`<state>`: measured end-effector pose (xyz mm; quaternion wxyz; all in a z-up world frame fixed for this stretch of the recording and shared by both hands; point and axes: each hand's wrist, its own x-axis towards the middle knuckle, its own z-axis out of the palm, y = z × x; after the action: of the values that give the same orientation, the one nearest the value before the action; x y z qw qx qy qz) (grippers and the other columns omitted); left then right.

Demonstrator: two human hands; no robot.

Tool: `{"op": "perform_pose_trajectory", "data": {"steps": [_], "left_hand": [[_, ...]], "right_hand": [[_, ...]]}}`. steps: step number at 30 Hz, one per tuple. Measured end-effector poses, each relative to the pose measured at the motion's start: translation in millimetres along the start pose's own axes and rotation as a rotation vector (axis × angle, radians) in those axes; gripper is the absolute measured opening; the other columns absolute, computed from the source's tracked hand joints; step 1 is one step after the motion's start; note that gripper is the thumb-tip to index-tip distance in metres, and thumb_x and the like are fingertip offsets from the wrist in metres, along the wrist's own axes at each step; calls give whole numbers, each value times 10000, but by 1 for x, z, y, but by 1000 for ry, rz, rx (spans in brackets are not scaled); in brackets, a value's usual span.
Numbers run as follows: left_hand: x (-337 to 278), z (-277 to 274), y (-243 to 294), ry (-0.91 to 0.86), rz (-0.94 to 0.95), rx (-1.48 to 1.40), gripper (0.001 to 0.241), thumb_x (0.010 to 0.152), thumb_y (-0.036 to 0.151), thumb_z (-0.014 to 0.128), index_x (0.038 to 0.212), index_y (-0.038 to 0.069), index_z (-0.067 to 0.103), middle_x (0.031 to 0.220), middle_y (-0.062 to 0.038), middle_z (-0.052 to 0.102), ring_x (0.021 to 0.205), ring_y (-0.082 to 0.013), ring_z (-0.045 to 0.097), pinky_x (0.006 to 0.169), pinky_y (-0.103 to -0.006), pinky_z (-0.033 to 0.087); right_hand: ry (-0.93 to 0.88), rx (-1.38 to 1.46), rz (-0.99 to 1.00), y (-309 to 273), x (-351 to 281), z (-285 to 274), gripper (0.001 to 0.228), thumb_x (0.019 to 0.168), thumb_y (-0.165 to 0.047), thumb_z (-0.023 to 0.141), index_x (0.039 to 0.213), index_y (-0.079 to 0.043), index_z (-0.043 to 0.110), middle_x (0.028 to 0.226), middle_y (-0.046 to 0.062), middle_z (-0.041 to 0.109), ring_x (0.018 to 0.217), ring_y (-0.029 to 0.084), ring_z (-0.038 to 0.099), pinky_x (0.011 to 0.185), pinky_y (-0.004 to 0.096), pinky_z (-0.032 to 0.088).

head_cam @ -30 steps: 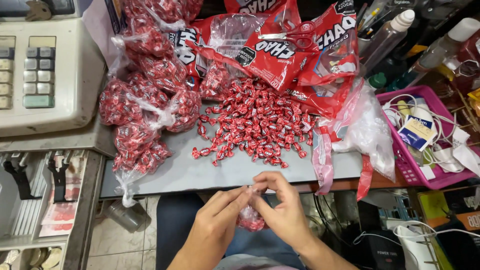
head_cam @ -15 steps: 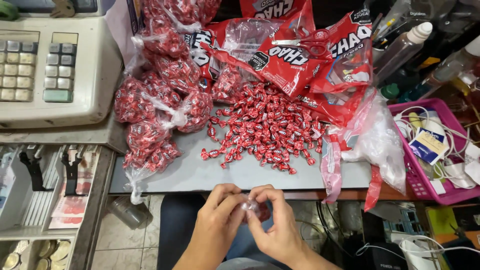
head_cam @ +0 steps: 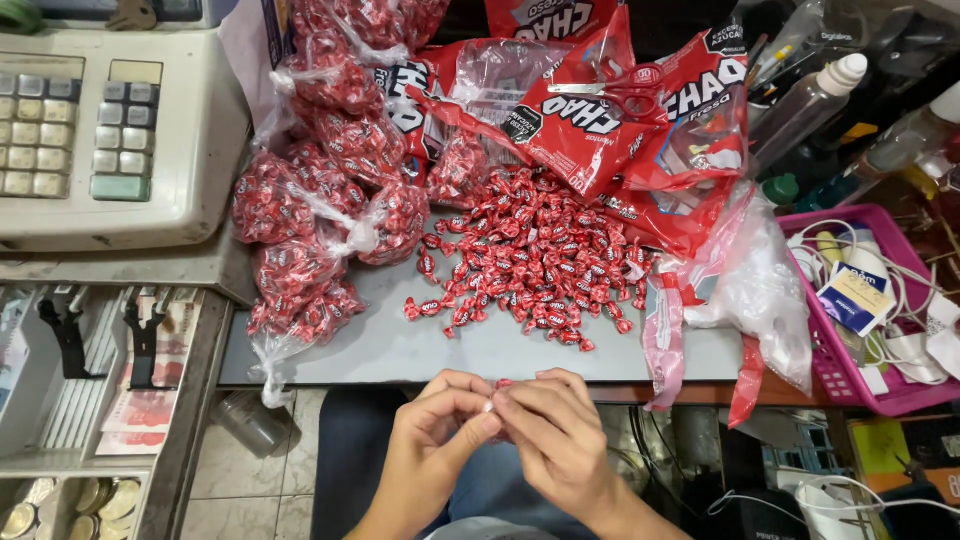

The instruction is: Bagging individual candies into small plastic bags at a checkout counter.

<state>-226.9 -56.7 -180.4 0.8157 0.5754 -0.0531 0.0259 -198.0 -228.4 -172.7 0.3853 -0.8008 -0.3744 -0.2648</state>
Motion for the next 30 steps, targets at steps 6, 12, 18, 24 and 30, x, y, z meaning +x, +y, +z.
{"op": "perform_pose_trajectory", "data": {"steps": [6, 12, 18, 24, 30], "left_hand": [[1, 7, -9, -160, 1, 305, 121, 951, 181, 695, 991, 67, 701, 857, -66, 644, 683, -126, 718, 643, -250, 623], [18, 7, 21, -257, 421, 668, 126, 1020, 85, 569, 953, 73, 675, 888, -76, 697, 750, -266, 578, 726, -367, 465], [65, -25, 61, 158, 735, 933, 217, 898, -132, 584, 826, 47, 683, 810, -135, 704, 755, -370, 678, 710, -435, 542], [160, -76, 117, 302, 1062, 1434, 129, 1017, 8, 710, 1024, 125, 763, 1073, -52, 709, 1048, -306, 601, 867, -401, 472], [146, -88, 77, 246, 787, 1578, 229, 988, 109, 811, 1193, 15, 769, 1203, -163, 700, 1146, -405, 614, 917, -487, 483]], "right_hand": [[-31, 39, -69, 3, 17, -17, 210, 986, -60, 527, 1063, -47, 722, 977, 81, 707, 857, 255, 661, 865, 451, 469], [113, 146, 64, 3, 35, -32, 145, 987, -144, 598, 998, -26, 681, 911, 127, 668, 826, 280, 650, 890, 443, 573], [-140, 255, 159, 13, 87, 8, 348, 844, -37, 802, 1182, -51, 718, 1113, 132, 745, 1063, 381, 725, 892, 505, 581], [-39, 209, -169, 36, 189, 65, 410, 786, 160, 661, 1187, 114, 586, 1284, 314, 556, 1257, 551, 540, 1099, 618, 467], [-155, 343, 37, 21, 101, 34, 209, 1009, -41, 642, 1215, -46, 675, 1216, 182, 682, 1186, 417, 677, 1020, 514, 558]]}}
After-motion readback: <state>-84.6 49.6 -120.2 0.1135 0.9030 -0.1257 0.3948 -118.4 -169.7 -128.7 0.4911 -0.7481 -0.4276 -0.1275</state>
